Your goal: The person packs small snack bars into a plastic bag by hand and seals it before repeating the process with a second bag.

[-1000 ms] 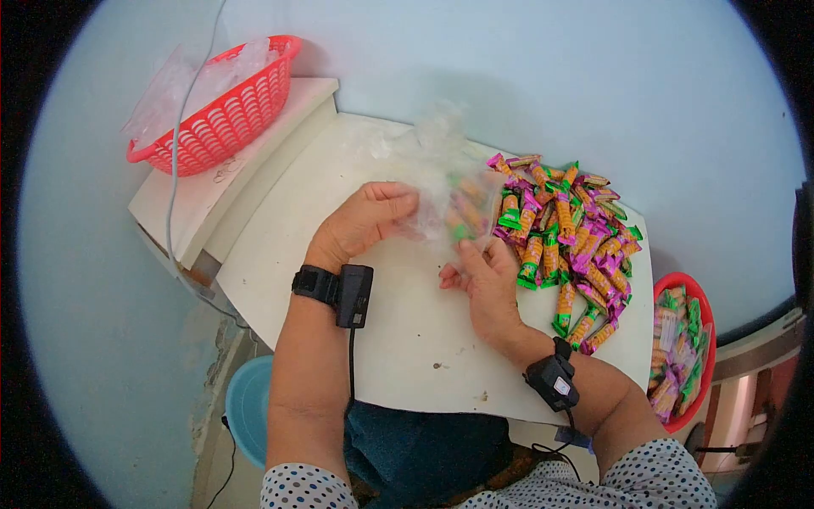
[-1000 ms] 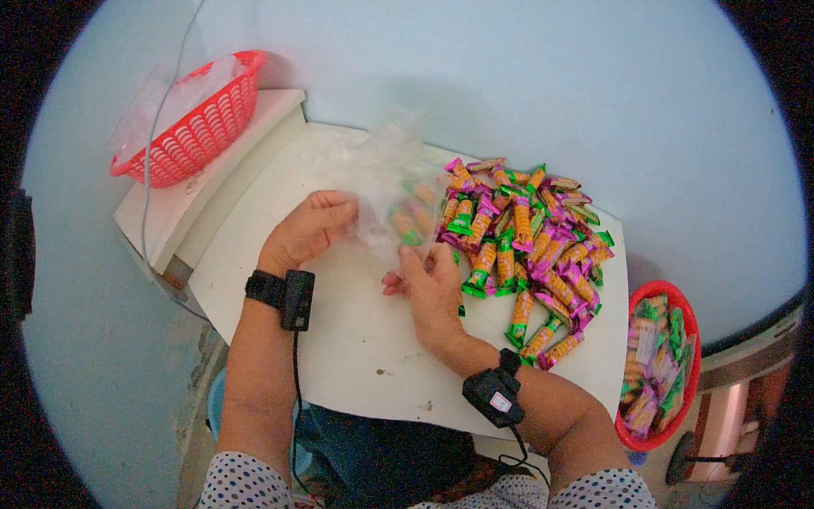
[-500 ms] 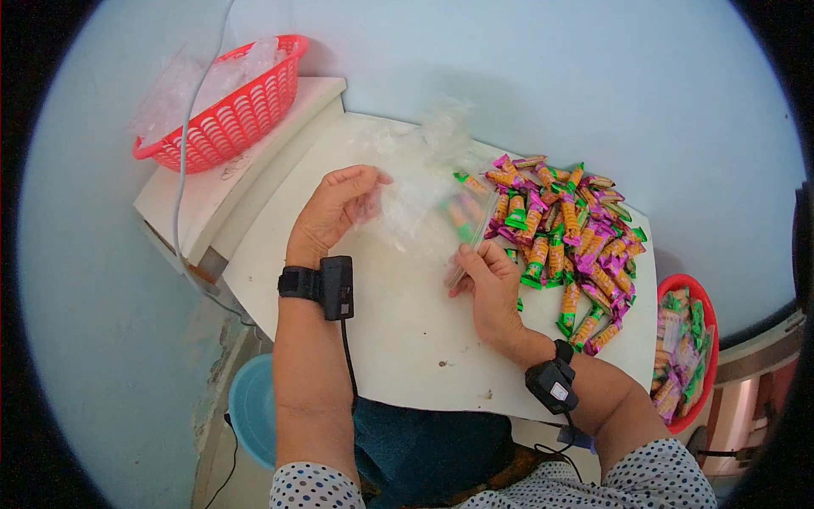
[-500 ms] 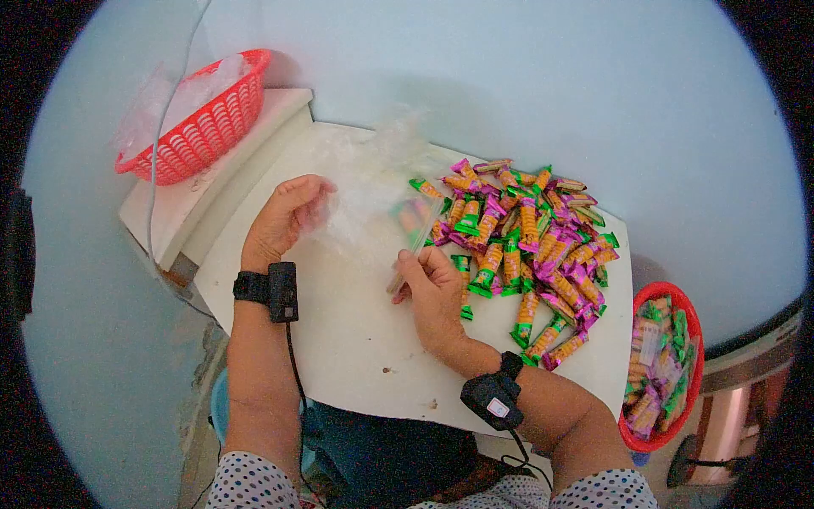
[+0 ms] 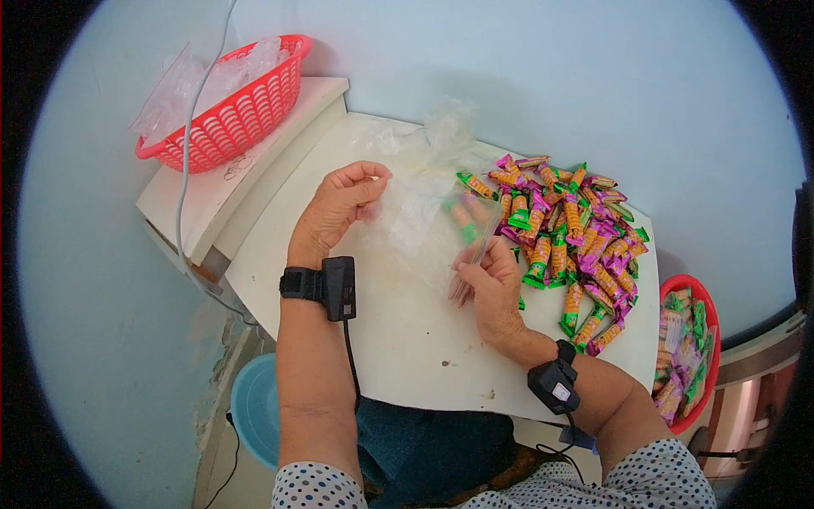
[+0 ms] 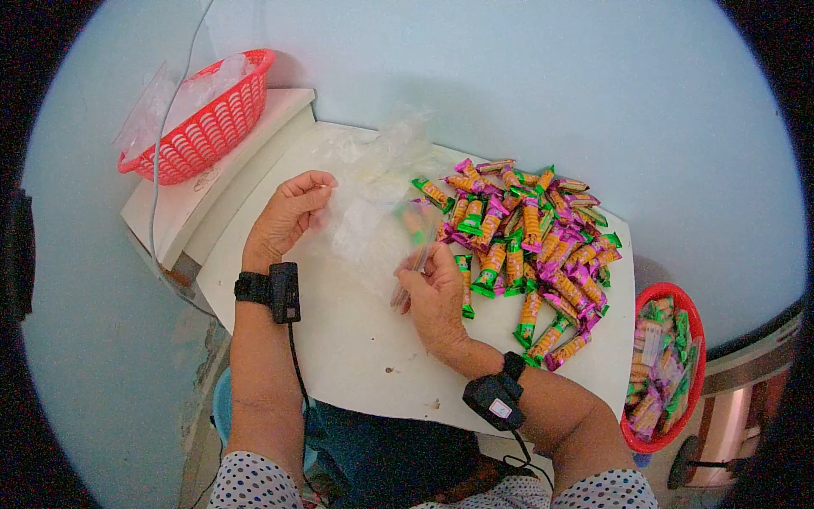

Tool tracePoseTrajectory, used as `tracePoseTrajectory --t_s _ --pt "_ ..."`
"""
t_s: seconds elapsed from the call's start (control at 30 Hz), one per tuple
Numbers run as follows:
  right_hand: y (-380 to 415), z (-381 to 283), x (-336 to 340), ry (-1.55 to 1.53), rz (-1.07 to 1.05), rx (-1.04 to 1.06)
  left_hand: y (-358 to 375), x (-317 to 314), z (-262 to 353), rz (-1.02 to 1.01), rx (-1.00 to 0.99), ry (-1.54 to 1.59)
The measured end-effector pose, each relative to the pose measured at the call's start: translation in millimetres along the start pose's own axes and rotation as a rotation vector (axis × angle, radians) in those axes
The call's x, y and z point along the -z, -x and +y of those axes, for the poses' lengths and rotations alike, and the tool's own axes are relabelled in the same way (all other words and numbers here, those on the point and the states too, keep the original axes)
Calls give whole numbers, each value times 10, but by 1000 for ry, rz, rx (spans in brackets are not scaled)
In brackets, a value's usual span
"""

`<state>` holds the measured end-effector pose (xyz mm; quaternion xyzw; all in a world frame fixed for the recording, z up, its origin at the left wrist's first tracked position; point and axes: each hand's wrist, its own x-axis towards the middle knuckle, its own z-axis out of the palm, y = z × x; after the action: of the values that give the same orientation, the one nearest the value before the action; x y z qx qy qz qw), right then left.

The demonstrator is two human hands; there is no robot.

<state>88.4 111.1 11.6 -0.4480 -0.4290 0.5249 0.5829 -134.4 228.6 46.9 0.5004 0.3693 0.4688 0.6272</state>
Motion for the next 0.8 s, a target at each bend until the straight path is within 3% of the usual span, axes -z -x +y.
tracePoseTrajectory --t_s 0.23,0.43,0.8 --pt "5 3 -12 -49 5 -4 11 27 18 -139 -46 98" --pt "25 3 6 -20 -6 -68 -23 -2 -18 -72 36 -120" --pt "19 -16 -36 47 -14 -75 -87 -29 -78 84 -162 -79"
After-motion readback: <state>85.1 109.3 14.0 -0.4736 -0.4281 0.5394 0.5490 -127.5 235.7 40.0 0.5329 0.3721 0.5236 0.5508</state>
